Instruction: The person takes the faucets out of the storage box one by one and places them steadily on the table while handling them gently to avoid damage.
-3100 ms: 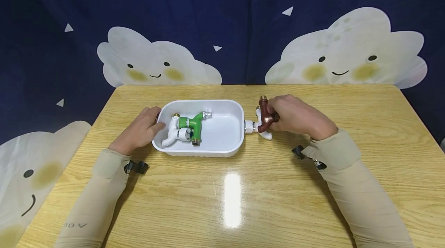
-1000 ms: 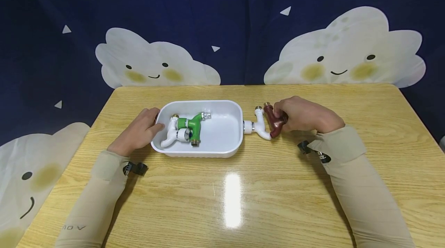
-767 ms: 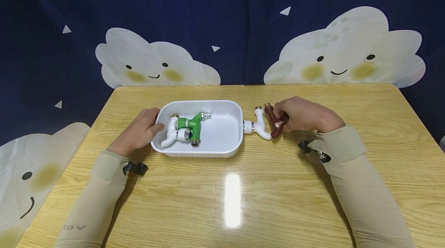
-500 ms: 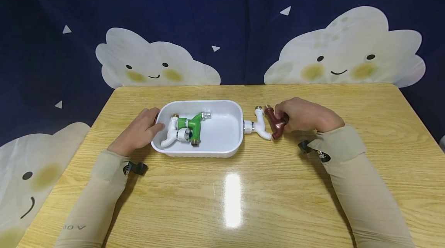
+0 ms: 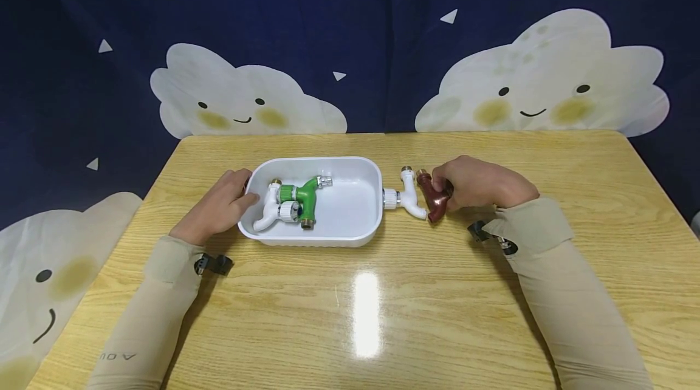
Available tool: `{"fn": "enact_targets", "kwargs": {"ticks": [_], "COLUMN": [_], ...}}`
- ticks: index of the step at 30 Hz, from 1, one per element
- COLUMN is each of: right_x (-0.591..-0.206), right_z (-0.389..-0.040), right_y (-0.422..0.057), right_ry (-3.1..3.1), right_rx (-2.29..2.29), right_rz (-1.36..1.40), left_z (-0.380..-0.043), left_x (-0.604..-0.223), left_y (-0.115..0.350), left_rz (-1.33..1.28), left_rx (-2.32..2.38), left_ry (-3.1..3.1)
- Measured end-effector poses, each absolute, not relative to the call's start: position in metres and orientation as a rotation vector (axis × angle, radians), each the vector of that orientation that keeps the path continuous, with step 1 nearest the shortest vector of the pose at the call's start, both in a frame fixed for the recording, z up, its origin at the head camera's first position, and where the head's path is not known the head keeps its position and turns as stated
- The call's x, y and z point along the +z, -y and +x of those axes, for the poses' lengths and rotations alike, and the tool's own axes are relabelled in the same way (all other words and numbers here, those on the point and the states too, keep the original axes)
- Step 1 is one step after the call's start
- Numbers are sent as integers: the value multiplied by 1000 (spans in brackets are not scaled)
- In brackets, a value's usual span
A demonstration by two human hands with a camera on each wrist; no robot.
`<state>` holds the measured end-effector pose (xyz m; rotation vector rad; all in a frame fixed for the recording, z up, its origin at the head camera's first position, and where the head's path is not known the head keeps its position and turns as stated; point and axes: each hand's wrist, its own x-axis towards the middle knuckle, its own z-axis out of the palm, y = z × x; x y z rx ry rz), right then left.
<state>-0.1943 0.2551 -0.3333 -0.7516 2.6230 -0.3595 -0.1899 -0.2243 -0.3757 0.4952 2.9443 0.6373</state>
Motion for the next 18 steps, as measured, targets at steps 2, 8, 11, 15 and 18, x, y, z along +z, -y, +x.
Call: {"fn": "enact_targets", "kwargs": {"ticks": [2, 8, 11, 15, 18], "right_x": [-334, -334, -333, -333, -333], "right_z": [-194, -193, -192, -192, -192], "right_y": [-255, -251, -250, -248, -248], "right_ry": [-2622, -2572, -2538, -2514, -2501], "right_rx": [-355, -370, -369, -362, -366], "right_rz": [-763, -743, -712, -697, -674], "left_z": [-190, -190, -189, -189, -189], "left_x": [-376, -375, -375, -375, -375], "left_y": [224, 224, 224, 224, 224], "left_rz": [492, 486, 481, 474, 472], "left_rx": [634, 626, 627, 628, 629], "left_ry": [-2943, -2938, -2938, -2936, -2936]}}
